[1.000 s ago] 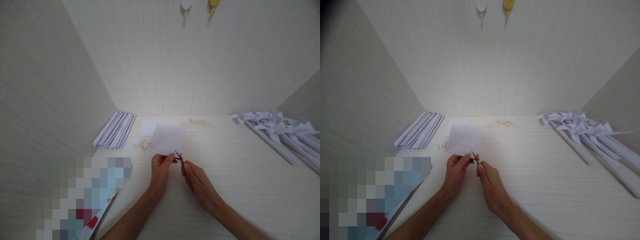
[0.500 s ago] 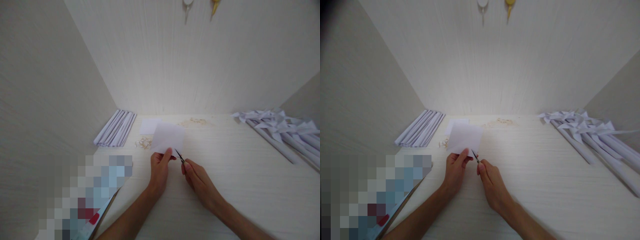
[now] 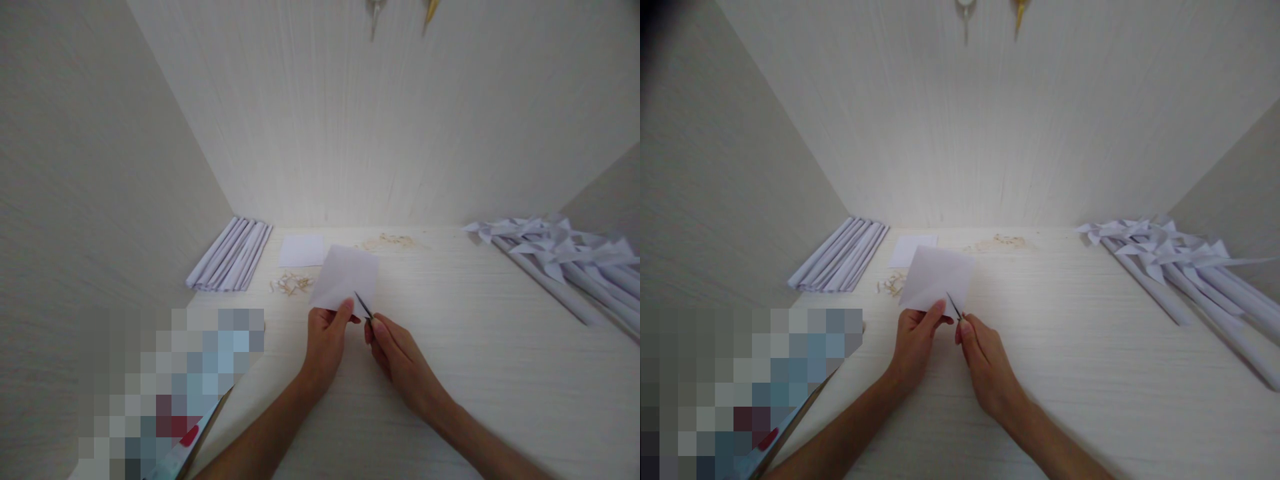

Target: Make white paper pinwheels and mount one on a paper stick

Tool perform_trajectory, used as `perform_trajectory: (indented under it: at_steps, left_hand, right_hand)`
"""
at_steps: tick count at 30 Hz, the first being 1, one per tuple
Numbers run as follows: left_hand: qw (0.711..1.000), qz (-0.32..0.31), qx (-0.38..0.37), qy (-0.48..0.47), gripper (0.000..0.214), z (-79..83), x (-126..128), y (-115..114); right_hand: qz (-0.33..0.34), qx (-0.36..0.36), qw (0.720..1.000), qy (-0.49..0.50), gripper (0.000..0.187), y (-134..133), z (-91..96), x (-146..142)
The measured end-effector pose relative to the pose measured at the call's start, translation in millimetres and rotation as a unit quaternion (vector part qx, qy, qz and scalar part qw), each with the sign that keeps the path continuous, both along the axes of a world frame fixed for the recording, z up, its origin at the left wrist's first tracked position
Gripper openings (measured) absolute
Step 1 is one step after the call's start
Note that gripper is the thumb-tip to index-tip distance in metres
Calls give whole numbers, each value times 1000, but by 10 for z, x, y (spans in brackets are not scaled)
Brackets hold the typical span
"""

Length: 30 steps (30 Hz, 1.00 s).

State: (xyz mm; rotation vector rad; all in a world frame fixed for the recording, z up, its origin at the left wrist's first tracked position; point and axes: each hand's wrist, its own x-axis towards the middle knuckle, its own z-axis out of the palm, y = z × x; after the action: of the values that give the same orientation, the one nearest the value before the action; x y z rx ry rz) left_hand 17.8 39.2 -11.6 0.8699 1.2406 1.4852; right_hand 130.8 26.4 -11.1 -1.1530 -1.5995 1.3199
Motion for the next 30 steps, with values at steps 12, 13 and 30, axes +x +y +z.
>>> perform_trajectory:
  at_steps: [12,13,30]
  left_hand:
    - [1000,0,1,4,22,-30,-20,12]
    - [1000,0,3,-1,22,-35,-19,13]
    - [999,-14,7,-39,18,-2,-18,7]
  right_hand:
    - [-4,0,1000,-14,37,-12,17,-16]
    - [-4,0,1000,-16,37,-12,20,-17]
    - [-6,10,1000,-8,36,-17,37,-18]
